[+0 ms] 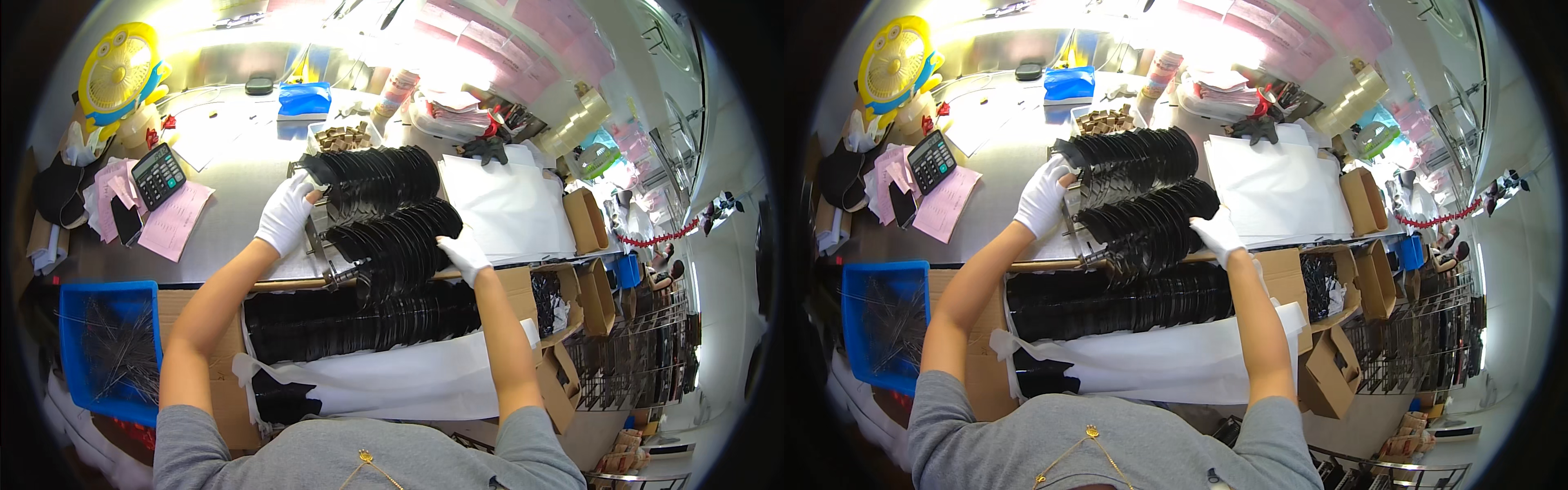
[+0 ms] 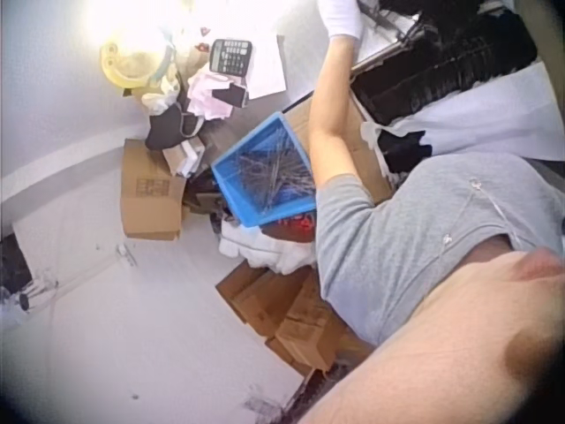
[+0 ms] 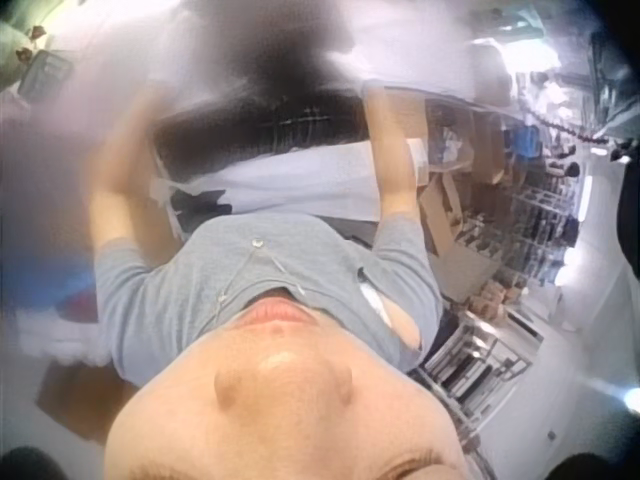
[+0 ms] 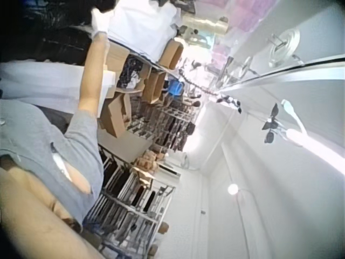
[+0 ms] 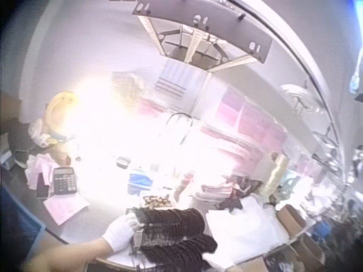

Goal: The person repeatedly picks black hair accessories from a box, places them onto metal racks, and then moves the racks to a nearby shelving unit. The person also uses a calculator on the table during the process.

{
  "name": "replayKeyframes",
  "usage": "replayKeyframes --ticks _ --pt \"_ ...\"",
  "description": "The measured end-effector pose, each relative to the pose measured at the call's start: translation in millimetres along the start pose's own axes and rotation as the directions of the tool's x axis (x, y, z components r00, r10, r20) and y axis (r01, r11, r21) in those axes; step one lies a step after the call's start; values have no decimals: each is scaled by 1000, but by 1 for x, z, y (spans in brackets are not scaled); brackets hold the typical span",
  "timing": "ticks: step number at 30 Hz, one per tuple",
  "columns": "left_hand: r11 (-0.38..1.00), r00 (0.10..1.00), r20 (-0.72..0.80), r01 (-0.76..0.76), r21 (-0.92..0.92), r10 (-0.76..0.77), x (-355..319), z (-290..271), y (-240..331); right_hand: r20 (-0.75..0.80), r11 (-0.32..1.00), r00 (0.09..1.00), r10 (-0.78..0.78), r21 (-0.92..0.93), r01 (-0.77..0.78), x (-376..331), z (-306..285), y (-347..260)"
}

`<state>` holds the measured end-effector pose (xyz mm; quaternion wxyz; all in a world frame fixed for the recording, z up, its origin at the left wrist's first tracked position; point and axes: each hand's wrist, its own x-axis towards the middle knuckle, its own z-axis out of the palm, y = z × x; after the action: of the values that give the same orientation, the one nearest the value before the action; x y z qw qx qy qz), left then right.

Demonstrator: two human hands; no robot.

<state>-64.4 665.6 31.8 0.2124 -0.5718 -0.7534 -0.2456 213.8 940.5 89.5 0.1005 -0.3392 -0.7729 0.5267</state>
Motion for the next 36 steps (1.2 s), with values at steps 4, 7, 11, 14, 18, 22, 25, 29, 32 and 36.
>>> replayKeyframes --ticks 4,7,11,14,18,22,25,29,32,36 --pt "971 983 -79 148 -187 -165 29 -23 36 -187 951 982 -29 -307 -30 30 19 7" --pt "870 983 105 180 -459 -149 41 -51 96 -389 871 921 19 -447 -207 37 27 22" --pt "982 874 470 -34 -187 120 39 -63 158 -248 979 949 196 107 -174 21 15 40" --pt "977 892 422 -86 -195 163 44 -53 167 114 707 916 385 602 -372 -10 -5 52" --pt "964 899 387 -118 -237 205 44 -42 167 422 368 895 142 817 -444 -60 -3 59" --pt "964 852 469 -139 -225 232 44 -47 170 186 -233 935 -302 937 -262 -91 -4 8" --pt "898 886 460 160 -409 51 60 -55 171 292 297 698 -654 948 -117 -81 -25 -67" --pt "-389 918 396 364 -847 -5 86 -66 166 151 994 985 -80 89 67 -89 22 -105" --pt "-616 825 551 370 -695 -126 75 -76 152 167 984 984 -62 173 32 -105 46 -88" --pt "-663 645 535 60 -746 -545 30 -71 109 -126 959 972 199 228 -167 -106 43 -56"
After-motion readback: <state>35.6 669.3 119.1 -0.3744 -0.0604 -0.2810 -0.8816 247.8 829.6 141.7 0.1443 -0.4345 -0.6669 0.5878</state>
